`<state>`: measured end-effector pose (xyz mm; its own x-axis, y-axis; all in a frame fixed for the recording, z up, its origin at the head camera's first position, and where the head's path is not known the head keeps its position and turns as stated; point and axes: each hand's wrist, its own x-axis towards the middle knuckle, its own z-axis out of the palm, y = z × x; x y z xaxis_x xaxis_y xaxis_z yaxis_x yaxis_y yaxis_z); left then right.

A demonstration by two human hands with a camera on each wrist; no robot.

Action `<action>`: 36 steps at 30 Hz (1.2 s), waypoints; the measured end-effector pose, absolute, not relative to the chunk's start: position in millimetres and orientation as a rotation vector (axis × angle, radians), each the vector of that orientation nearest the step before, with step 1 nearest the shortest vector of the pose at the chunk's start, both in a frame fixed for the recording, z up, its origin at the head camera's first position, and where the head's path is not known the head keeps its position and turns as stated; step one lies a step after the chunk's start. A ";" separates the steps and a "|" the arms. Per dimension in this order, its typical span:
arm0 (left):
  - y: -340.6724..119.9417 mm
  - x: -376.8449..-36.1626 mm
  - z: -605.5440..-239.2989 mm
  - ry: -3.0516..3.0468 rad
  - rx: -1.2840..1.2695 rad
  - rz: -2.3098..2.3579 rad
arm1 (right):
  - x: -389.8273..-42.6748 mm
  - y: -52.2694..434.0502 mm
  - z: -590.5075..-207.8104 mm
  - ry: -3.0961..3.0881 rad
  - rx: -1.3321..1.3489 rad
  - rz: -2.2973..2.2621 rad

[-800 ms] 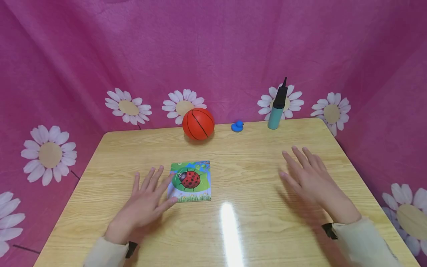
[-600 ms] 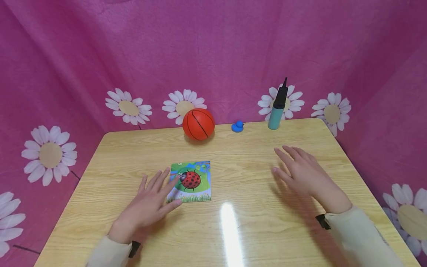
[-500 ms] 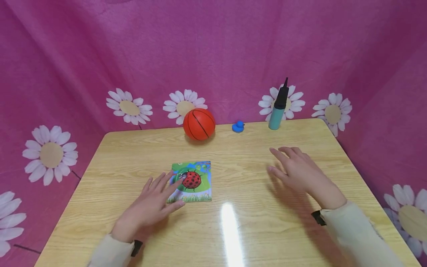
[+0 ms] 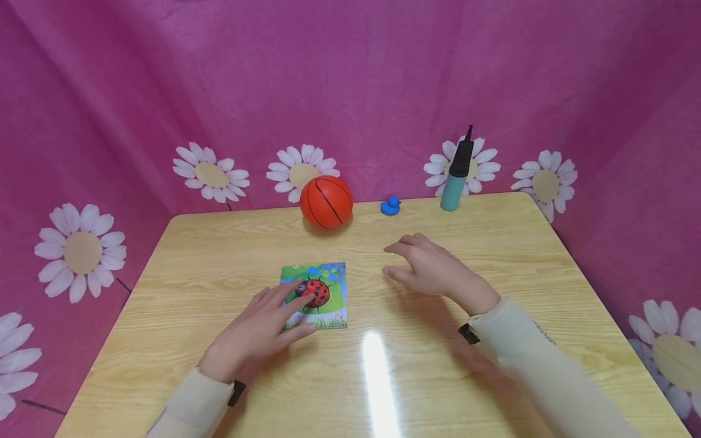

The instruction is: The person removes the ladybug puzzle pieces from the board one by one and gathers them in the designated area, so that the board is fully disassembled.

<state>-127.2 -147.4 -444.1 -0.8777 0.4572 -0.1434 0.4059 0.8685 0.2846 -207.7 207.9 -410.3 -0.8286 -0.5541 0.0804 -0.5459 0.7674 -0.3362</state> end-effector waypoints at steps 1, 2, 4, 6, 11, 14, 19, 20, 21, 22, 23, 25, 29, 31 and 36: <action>-146.3 -128.7 -444.6 2.835 0.671 0.368 | -209.5 202.0 -410.8 2.923 -0.933 -0.572; -145.3 -130.2 -445.3 2.835 0.678 0.366 | -211.4 196.4 -411.4 2.913 -0.958 -0.599; -143.1 -133.3 -446.9 2.834 0.686 0.354 | -214.2 185.3 -413.5 2.902 -0.994 -0.639; -140.6 -136.2 -448.4 2.831 0.694 0.332 | -216.0 174.4 -415.6 2.880 -0.997 -0.669; -133.7 -142.0 -450.6 2.791 0.724 0.332 | -218.8 149.6 -429.0 2.801 -1.024 -0.730; -130.5 -143.1 -453.2 2.753 0.731 0.368 | -219.9 137.0 -439.1 2.748 -1.048 -0.762; -128.0 -143.2 -460.1 2.714 0.720 0.392 | -222.7 121.9 -450.2 2.713 -1.064 -0.785; -127.8 -143.2 -461.4 2.709 0.716 0.392 | -223.2 119.9 -451.2 2.712 -1.061 -0.788; -127.8 -143.4 -462.4 2.707 0.714 0.395 | -223.6 118.1 -452.0 2.714 -1.060 -0.788; -127.7 -143.7 -463.1 2.705 0.714 0.397 | -224.3 116.5 -452.8 2.715 -1.061 -0.791; -127.7 -144.1 -463.5 2.702 0.715 0.395 | -225.3 115.0 -453.9 2.718 -1.064 -0.791; -128.0 -144.8 -463.9 2.700 0.721 0.389 | -227.1 112.0 -456.0 2.724 -1.064 -0.789; -128.5 -147.1 -463.0 2.704 0.742 0.359 | -231.9 105.0 -461.9 2.729 -1.058 -0.768; -128.5 -148.4 -462.6 2.707 0.748 0.351 | -233.2 101.4 -464.7 2.731 -1.025 -0.749; -128.2 -151.2 -462.8 2.705 0.753 0.331 | -233.0 92.5 -469.8 2.741 -0.883 -0.707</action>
